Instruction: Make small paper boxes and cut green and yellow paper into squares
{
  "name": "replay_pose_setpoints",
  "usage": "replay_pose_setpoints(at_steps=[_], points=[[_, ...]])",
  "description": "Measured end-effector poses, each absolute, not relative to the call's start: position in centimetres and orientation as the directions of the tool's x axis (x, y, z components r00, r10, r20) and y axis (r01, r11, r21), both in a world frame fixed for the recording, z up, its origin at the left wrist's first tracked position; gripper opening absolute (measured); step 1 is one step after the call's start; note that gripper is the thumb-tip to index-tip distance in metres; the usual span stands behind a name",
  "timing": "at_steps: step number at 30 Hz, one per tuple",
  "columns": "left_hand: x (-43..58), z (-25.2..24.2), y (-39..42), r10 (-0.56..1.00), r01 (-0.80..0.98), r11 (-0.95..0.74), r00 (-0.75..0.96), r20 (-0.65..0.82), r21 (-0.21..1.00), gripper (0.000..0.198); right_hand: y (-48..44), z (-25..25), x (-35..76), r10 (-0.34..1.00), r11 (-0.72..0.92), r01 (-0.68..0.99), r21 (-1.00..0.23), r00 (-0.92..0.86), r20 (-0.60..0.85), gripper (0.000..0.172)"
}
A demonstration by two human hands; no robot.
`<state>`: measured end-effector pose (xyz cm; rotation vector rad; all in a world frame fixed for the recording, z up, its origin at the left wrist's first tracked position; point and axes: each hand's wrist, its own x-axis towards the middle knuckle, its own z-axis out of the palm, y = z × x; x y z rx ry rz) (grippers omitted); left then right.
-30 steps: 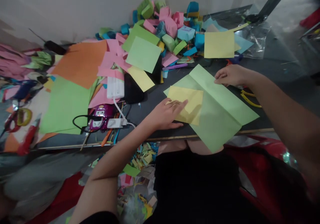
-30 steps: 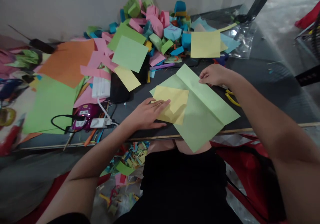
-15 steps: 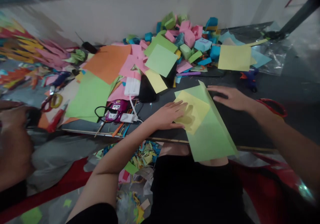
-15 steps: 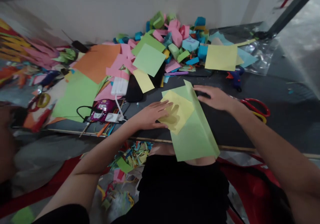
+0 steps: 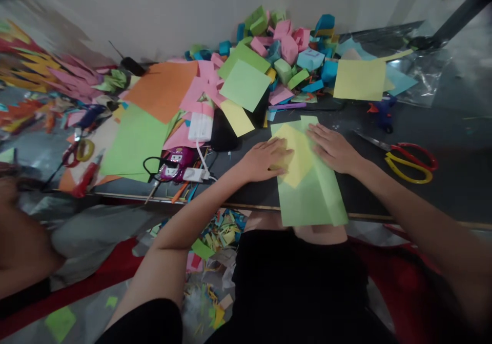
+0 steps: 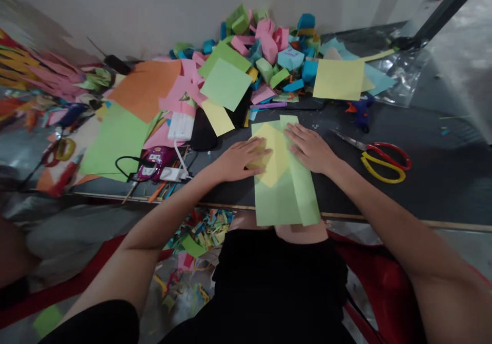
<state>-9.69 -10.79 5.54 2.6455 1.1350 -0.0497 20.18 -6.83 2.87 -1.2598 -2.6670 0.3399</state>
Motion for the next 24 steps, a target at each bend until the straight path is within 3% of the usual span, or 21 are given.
replay_pose_setpoints(at_steps=[5,7,10,13,17,24], points=[[-10.2,6.6,-9.3,0.564,0.586,-0.751,0.809,-0.165,0.304,0.047,-7.0,3.1,19.5,0.766,0.615,0.742,-0.267,-0.643,-0.023,0.064],[-9.7,6.6,-9.7,0.613,0.623,-0.728,0.778,-0.134,0.285,0.044,-6.8,3.2,19.0,0.789,0.588,0.768,-0.255,-0.613,-0.027,0.064],[-8.3,6.2,-10.9,0.781,0.768,-0.608,0.624,-0.021,0.201,0.059,-6.1,3.0,18.0,0.839,0.521,0.820,-0.239,-0.543,-0.034,0.065],[-7.2,5.5,-12.2,0.842,0.830,-0.535,0.539,0.018,0.156,0.067,-5.0,2.5,17.4,0.876,0.462,0.849,-0.256,-0.482,-0.020,0.066],[-8.0,5.0,-12.6,0.763,0.751,-0.627,0.645,-0.030,0.208,0.064,-3.4,1.9,17.4,0.881,0.446,0.848,-0.285,-0.473,-0.028,0.067],[-11.2,5.1,-13.6,0.521,0.479,-0.774,0.853,-0.013,0.414,0.065,-3.1,1.5,17.7,0.880,0.446,0.840,-0.310,-0.474,-0.019,0.067]])
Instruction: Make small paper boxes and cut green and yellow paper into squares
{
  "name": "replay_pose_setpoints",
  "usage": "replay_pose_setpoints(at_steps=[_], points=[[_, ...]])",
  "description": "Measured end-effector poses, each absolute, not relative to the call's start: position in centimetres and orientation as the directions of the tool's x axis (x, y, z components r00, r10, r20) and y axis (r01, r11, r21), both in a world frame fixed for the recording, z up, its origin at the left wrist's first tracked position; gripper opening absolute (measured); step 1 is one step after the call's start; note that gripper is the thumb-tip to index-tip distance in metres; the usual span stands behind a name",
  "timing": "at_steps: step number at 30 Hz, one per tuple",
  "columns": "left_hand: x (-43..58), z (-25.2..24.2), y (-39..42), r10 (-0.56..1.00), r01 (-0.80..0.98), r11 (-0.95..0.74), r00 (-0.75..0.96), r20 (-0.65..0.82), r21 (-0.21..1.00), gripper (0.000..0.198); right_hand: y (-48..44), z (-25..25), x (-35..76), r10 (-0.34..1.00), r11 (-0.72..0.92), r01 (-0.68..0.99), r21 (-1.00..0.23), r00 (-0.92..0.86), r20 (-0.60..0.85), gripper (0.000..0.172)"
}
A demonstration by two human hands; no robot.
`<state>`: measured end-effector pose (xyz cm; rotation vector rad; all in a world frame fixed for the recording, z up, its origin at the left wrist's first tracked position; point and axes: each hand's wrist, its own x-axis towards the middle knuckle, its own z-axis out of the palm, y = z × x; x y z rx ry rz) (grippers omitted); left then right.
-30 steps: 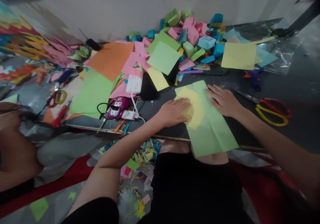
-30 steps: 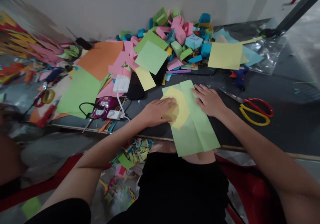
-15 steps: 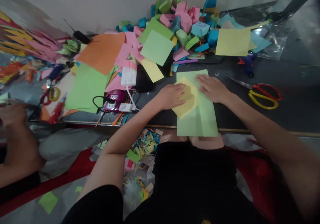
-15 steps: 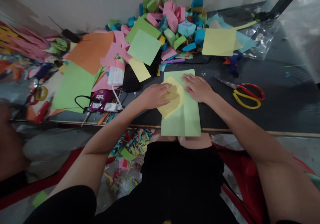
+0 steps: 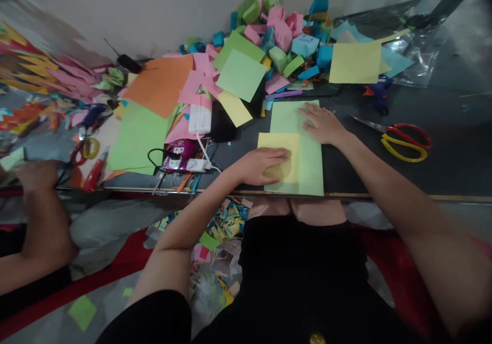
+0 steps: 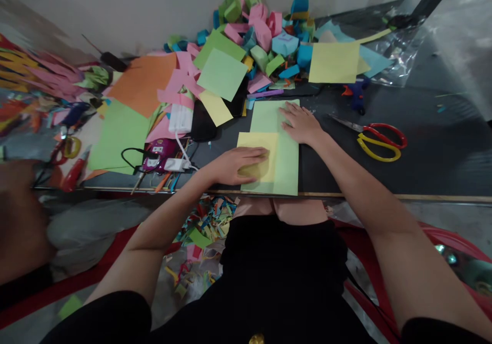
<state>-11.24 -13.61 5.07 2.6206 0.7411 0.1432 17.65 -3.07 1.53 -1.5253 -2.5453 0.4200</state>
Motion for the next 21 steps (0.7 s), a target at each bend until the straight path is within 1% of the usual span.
replay_pose_setpoints(at_steps=[2,4,6,8,10,13,15,21], points=[[-10.7,5.1,-14.4,0.477,0.420,-0.781,0.879,0.007,0.463,0.064,-3.5,1.6,17.3,0.893,0.433,0.848,-0.305,-0.450,0.018,0.065],[-9.8,4.9,-14.9,0.435,0.367,-0.774,0.900,0.012,0.516,0.058,-4.0,1.9,16.9,0.903,0.419,0.860,-0.291,-0.428,0.035,0.063],[-9.2,4.5,-14.9,0.435,0.352,-0.753,0.900,0.019,0.557,0.052,-4.4,2.2,16.5,0.909,0.407,0.873,-0.267,-0.417,0.021,0.063],[-9.3,4.1,-14.3,0.469,0.367,-0.733,0.882,0.035,0.572,0.050,-4.5,2.5,16.3,0.914,0.395,0.885,-0.247,-0.407,0.004,0.063],[-10.0,3.8,-13.3,0.502,0.396,-0.729,0.864,0.042,0.558,0.055,-4.5,2.7,16.3,0.917,0.387,0.888,-0.248,-0.399,0.003,0.063],[-11.1,3.7,-12.3,0.545,0.472,-0.734,0.838,0.008,0.488,0.069,-4.3,2.7,16.5,0.915,0.391,0.877,-0.279,-0.403,0.013,0.065],[-11.0,3.8,-12.2,0.556,0.501,-0.739,0.831,-0.013,0.451,0.071,-4.0,2.5,16.9,0.912,0.398,0.869,-0.293,-0.409,0.026,0.068],[-7.5,4.0,-12.5,0.457,0.411,-0.787,0.889,-0.012,0.460,0.068,-2.2,1.6,18.1,0.919,0.389,0.871,-0.299,-0.391,0.056,0.070]])
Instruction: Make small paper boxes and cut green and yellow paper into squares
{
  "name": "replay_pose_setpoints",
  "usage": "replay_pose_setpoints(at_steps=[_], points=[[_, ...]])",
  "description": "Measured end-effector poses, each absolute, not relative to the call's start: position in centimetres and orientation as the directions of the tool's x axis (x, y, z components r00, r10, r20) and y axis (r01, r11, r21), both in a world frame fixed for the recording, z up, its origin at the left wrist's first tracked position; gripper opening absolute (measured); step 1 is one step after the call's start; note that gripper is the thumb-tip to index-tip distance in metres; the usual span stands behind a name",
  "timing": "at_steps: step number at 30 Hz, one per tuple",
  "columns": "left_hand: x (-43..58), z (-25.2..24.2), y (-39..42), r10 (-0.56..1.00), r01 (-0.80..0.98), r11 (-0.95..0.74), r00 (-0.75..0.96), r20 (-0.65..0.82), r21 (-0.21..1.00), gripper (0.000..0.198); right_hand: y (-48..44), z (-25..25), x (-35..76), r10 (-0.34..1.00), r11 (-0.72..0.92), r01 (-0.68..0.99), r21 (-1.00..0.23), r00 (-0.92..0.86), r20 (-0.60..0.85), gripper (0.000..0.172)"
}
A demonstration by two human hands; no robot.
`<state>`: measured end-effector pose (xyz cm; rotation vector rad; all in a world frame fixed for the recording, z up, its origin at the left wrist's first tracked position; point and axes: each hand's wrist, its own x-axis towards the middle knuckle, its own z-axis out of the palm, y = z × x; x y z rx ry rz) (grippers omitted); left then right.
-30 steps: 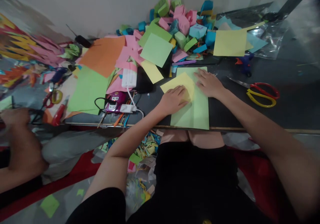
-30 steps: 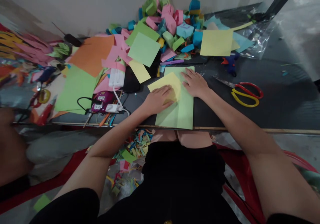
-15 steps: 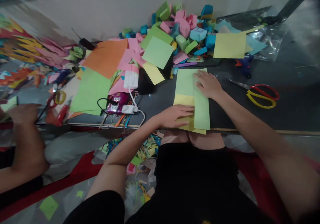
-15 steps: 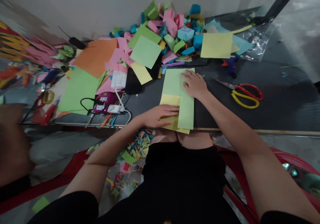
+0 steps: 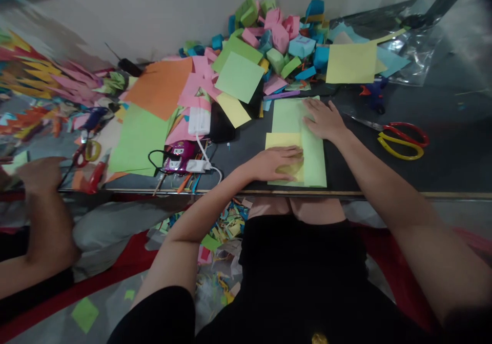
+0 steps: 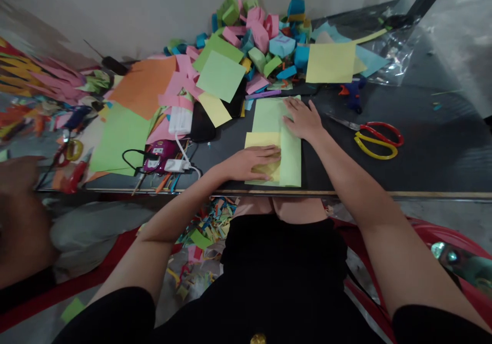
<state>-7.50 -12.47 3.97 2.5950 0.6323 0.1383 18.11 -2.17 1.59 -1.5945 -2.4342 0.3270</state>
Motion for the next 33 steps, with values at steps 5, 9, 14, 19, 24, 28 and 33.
replay_pose_setpoints(at_steps=[5,9,14,19,24,28,33], points=[[-7.3,4.6,-11.7,0.473,0.389,-0.762,0.880,0.034,0.518,0.061,-1.5,1.7,18.5,0.927,0.365,0.883,-0.295,-0.375,0.023,0.072],[-10.6,4.8,-9.7,0.588,0.457,-0.725,0.800,0.119,0.516,0.054,-1.8,2.2,18.3,0.929,0.355,0.871,-0.338,-0.368,0.028,0.072],[-11.7,3.6,-8.2,0.615,0.562,-0.721,0.788,0.002,0.405,0.066,-2.1,2.5,18.2,0.938,0.330,0.872,-0.362,-0.347,0.020,0.074],[-9.8,3.3,-9.1,0.647,0.600,-0.713,0.762,0.012,0.362,0.070,-2.1,2.1,18.5,0.933,0.351,0.869,-0.350,-0.356,0.052,0.069],[-9.5,3.2,-9.6,0.647,0.589,-0.723,0.760,0.054,0.362,0.069,-2.2,2.0,18.4,0.938,0.339,0.880,-0.333,-0.342,0.053,0.069],[-9.4,3.2,-9.9,0.644,0.586,-0.732,0.762,0.071,0.348,0.072,-2.3,2.1,18.2,0.938,0.337,0.872,-0.355,-0.343,0.049,0.070],[-9.4,3.2,-10.2,0.628,0.574,-0.749,0.774,0.079,0.331,0.072,-2.1,1.9,18.4,0.937,0.342,0.865,-0.368,-0.341,0.070,0.069]])
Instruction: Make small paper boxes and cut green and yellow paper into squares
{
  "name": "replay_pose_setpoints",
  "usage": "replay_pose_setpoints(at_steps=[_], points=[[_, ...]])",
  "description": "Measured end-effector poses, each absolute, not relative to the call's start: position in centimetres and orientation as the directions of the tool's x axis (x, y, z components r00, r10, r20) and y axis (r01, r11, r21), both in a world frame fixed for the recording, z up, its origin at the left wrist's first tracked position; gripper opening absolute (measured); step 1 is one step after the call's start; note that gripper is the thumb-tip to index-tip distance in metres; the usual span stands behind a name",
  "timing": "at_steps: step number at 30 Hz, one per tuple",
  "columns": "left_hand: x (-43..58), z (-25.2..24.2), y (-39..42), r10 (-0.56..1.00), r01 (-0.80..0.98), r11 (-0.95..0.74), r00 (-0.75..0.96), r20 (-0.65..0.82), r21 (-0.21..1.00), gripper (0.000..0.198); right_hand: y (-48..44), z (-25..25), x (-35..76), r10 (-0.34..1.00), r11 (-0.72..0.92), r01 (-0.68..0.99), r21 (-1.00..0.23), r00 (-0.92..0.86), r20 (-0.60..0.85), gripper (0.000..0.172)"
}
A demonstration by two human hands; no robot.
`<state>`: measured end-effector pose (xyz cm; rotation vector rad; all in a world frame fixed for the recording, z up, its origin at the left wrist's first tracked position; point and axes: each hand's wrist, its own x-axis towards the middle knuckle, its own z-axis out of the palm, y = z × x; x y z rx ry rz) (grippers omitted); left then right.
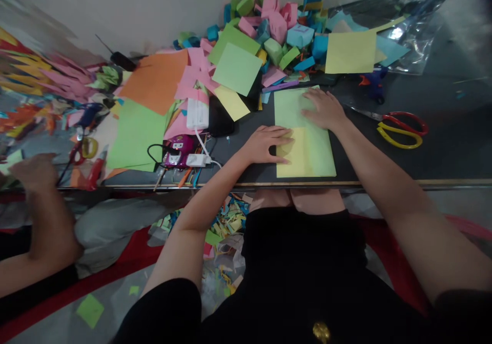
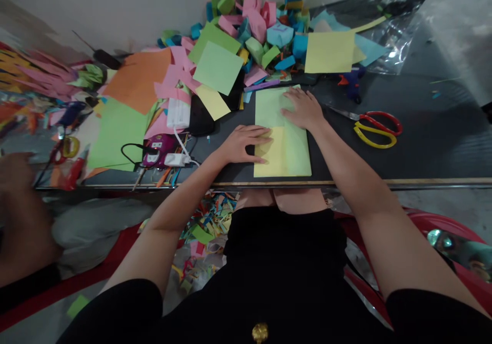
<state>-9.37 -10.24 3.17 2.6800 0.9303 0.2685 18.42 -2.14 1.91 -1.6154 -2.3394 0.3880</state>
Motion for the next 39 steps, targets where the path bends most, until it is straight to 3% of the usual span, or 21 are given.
replay_pose_setpoints(at_steps=[6,13,29,39], points=[[-9.5,2.7,-10.3,0.629,0.577,-0.759,0.769,0.111,0.304,0.075,-2.2,2.1,18.3,0.940,0.330,0.892,-0.309,-0.339,0.026,0.068],[-9.7,1.9,-10.0,0.601,0.534,-0.789,0.773,0.202,0.304,0.074,-2.4,2.2,18.0,0.950,0.304,0.869,-0.390,-0.307,0.056,0.067],[-9.9,1.5,-9.9,0.593,0.530,-0.800,0.770,0.236,0.280,0.074,-2.5,2.2,17.8,0.952,0.301,0.877,-0.376,-0.296,0.071,0.068],[-9.7,2.2,-10.1,0.606,0.528,-0.786,0.762,0.229,0.322,0.074,-6.1,4.0,17.1,0.903,0.410,0.859,-0.306,-0.335,0.268,0.047]])
